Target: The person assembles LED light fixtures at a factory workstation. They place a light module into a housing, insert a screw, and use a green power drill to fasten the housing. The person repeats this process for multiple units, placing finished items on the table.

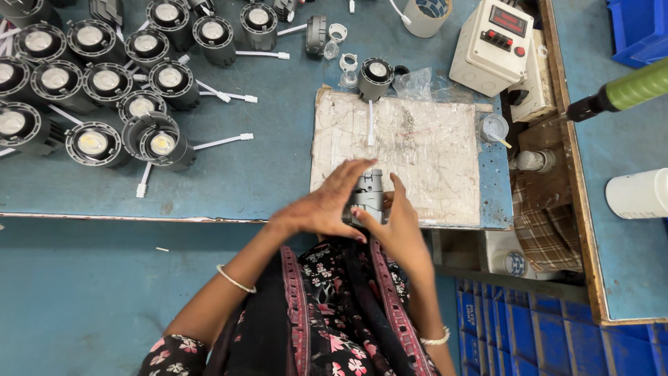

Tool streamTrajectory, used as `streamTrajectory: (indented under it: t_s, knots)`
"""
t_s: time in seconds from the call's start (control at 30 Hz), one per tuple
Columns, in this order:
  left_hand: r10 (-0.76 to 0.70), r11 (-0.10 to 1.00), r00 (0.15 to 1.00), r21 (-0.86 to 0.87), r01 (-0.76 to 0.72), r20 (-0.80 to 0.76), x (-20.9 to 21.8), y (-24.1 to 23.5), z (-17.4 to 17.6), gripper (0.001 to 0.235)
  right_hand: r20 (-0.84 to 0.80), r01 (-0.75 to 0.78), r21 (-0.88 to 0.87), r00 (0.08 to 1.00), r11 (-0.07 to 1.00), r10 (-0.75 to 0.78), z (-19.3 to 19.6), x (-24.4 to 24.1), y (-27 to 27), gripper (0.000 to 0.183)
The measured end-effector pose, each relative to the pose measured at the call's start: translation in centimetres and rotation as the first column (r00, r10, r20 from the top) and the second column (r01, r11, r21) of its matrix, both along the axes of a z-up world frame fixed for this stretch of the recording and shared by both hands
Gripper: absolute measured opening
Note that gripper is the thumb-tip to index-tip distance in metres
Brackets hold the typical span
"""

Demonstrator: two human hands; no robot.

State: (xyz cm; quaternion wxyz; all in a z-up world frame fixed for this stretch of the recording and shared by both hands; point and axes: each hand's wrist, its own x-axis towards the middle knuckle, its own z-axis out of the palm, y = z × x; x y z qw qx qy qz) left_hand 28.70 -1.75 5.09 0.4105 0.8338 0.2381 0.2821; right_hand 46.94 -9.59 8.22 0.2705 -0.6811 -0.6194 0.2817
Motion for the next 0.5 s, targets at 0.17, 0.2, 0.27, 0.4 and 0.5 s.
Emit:
streamTrajectory:
  t_s: [0.17, 0.2, 0.27, 0.4, 0.5]
  knots:
    - [-0.022, 0.931, 0.95, -0.34, 0.134, 0.313, -0.2, 3.6, -0.9, 0.076, 0.086, 0.076, 0.154, 0.992, 0.985, -0.09, -0.8, -1.8, -1.5, 0.079]
    - [-0.052, 0.925, 0.943, -0.34, 0.169, 0.328, 0.5, 3.9, -1.2, 0.069, 0.076, 0.088, 0.142, 0.992, 0.986, -0.099, -0.8, -1.9, -1.4, 0.075]
    - [-0.114, 0.909, 0.926, -0.338, 0.243, 0.359, 2.2, 4.2, -1.7, 0.058, 0.05, 0.102, 0.12, 0.993, 0.988, -0.108, -0.7, -1.9, -1.2, 0.072]
    - [-0.026, 0.903, 0.966, -0.407, 0.133, 0.258, 3.5, 3.8, -2.5, 0.046, -0.003, 0.138, 0.099, 0.99, 0.986, -0.138, -0.5, -1.7, -1.0, 0.072]
    - [0.028, 0.921, 0.97, -0.384, 0.068, 0.241, 3.3, 3.5, -2.4, 0.046, -0.087, 0.146, 0.07, 0.986, 0.987, -0.14, -0.3, -1.6, -0.8, 0.067]
